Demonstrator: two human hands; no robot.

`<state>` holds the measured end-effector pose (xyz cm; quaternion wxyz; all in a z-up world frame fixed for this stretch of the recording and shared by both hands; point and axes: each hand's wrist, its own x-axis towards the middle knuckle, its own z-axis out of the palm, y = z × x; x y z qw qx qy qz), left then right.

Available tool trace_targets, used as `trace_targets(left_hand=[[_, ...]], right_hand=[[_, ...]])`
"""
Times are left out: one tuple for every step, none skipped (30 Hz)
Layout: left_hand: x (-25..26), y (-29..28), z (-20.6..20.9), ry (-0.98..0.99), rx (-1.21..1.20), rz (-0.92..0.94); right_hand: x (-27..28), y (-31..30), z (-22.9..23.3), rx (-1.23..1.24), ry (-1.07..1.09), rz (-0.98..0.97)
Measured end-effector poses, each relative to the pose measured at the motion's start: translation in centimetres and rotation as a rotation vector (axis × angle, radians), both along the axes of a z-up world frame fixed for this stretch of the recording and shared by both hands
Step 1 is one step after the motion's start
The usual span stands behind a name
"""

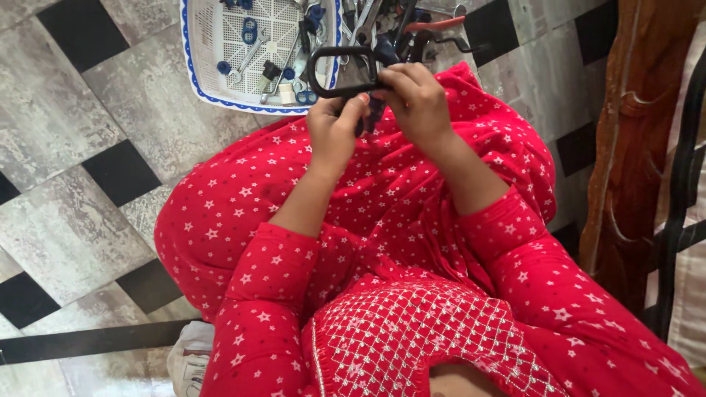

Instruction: The person assembles parts of a camera mount and various small mechanical components by hand, taking items from a basket on the floor and connecting them while sitting down.

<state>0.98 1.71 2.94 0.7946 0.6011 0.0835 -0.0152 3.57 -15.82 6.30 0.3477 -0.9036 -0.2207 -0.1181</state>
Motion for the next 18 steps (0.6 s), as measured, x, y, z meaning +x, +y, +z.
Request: trace_targets(left_hand=[[0.0,-0.1,0.0,0.023,-0.006,-0.001],[0.0,-0.1,0.1,0.047,-0.011,-0.002],[0.1,-0.2,0.2,0.07,-0.017,-0.006],[0.1,-0.2,0.3,0.051,0.007,0.009],[0.2,-0.2,0.3,0.032,0.031,0.023],[0.3,-0.2,0.4,0.013,0.056,0.036],[0.3,-0.2,0.4,0.042,-0.004,0.037],[0.3,-0.1,0.3,0.07,-0.063,0.037],[0.3,0.0,0.2,0.1,-0.122,0.037],[0.2,0.0,0.0,0.087,-0.107,0.033],[0.2,0.1,-0.2,0.073,-0.091,0.031],[0.3,0.1,-0.4,0.059,-0.076,0.028],[0.2,0.0,-0.5,0.06,-0.053,0.03],[0.2,-0.2,-0.6,0.061,-0.03,0.032],[0.1,-0.2,-0.5,0.061,-0.008,0.031],[0.1,-0.2,-0.4,0.061,-0.013,0.043],[0.3,-0.1,-0.2,0.055,-0.019,0.055],[0.4,0.0,0.1,0.05,-0.025,0.067]], right_hand=[[0.3,-0.2,-0.1,-0.014,0.008,0.025],[0.9,-0.7,-0.2,-0.029,0.015,0.05],[1.5,-1.3,-0.3,-0.044,0.022,0.072],[2.1,-2.0,-0.4,-0.026,0.09,0.042],[2.6,-2.5,-0.4,-0.008,0.158,0.011],[2.8,-2.9,-0.4,0.01,0.226,-0.019],[2.7,-2.8,-0.5,-0.024,0.147,-0.024],[2.4,-2.6,-0.5,-0.058,0.068,-0.029],[2.0,-2.2,-0.5,-0.092,-0.009,-0.033],[1.5,-1.6,-0.6,-0.065,-0.023,-0.019],[1.0,-0.9,-0.7,-0.037,-0.037,-0.002],[0.7,-0.4,-0.7,-0.009,-0.051,0.014],[0.8,-0.4,-0.6,0.001,-0.021,0.025],[0.8,-0.4,-0.5,0.01,0.008,0.036],[0.8,-0.5,-0.6,0.02,0.037,0.044],[1.0,-1.1,-0.6,-0.003,0.062,0.049],[1.7,-2.1,-0.6,-0.027,0.083,0.054],[2.3,-3.2,-0.6,-0.05,0.104,0.059]])
